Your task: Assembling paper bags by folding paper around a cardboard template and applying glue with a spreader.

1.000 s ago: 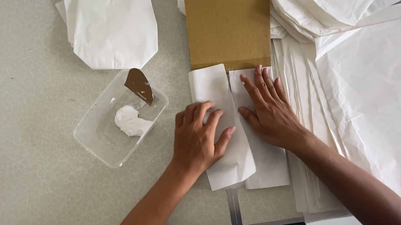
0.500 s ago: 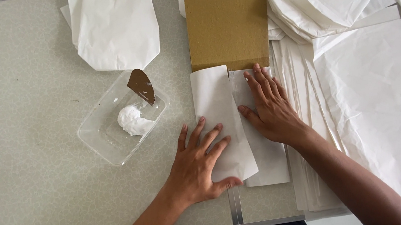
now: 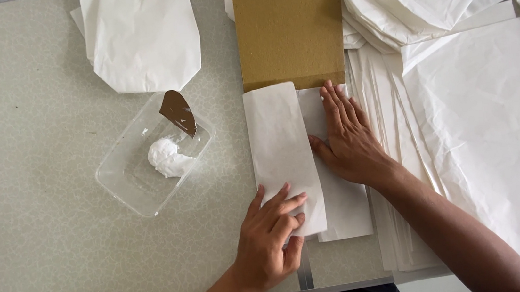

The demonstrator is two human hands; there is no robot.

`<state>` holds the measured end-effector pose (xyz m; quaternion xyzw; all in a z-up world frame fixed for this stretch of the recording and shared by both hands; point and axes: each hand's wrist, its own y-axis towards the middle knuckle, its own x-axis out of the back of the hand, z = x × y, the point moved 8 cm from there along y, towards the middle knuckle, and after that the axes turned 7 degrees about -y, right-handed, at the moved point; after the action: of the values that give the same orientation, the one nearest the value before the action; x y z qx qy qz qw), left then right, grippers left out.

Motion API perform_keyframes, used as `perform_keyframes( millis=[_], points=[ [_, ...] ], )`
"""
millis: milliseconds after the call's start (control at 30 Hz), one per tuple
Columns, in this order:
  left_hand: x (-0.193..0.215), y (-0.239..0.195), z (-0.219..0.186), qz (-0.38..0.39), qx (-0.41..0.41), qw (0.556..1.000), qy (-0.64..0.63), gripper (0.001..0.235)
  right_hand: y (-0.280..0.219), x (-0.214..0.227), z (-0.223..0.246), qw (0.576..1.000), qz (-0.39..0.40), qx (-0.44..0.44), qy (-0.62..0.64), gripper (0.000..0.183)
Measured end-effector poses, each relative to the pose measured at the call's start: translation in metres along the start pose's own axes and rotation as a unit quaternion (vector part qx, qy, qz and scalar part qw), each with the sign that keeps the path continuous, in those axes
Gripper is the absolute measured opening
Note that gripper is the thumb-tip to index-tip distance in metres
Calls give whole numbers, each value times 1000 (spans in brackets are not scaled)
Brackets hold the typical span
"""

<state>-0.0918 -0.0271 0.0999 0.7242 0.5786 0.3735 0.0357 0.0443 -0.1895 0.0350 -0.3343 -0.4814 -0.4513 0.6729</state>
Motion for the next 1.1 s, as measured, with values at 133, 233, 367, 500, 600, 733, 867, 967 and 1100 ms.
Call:
perform_keyframes(
  millis=[133,233,367,500,600,733,867,967,1100],
  points=[
    [-5,0,-2,52,-32,998,-12,17,0,-1,-1,1000,-15,3,-2,82],
    [-10,0,0,89,-28,995,-20,13,0,0,-1,1000,-16,-7,4,84],
    [-11,4,2,105,-26,994,-14,5,1,7,3,999,-25,-6,27,79],
    [-15,6,3,130,-17,991,-11,3,3,17,9,996,-16,-19,85,74],
    [-15,6,4,141,-12,990,-7,5,5,16,14,999,-6,-14,47,69],
    [-17,7,4,152,-13,988,-5,8,9,15,17,999,0,-19,-27,65],
    [-19,5,4,158,-18,987,1,11,12,19,12,999,3,-37,-22,68],
    [-19,5,4,155,-12,988,-7,7,13,17,11,998,-15,-23,-63,67],
    [-15,5,7,136,11,989,-50,5,14,14,13,993,-26,-25,-112,72]
  ],
)
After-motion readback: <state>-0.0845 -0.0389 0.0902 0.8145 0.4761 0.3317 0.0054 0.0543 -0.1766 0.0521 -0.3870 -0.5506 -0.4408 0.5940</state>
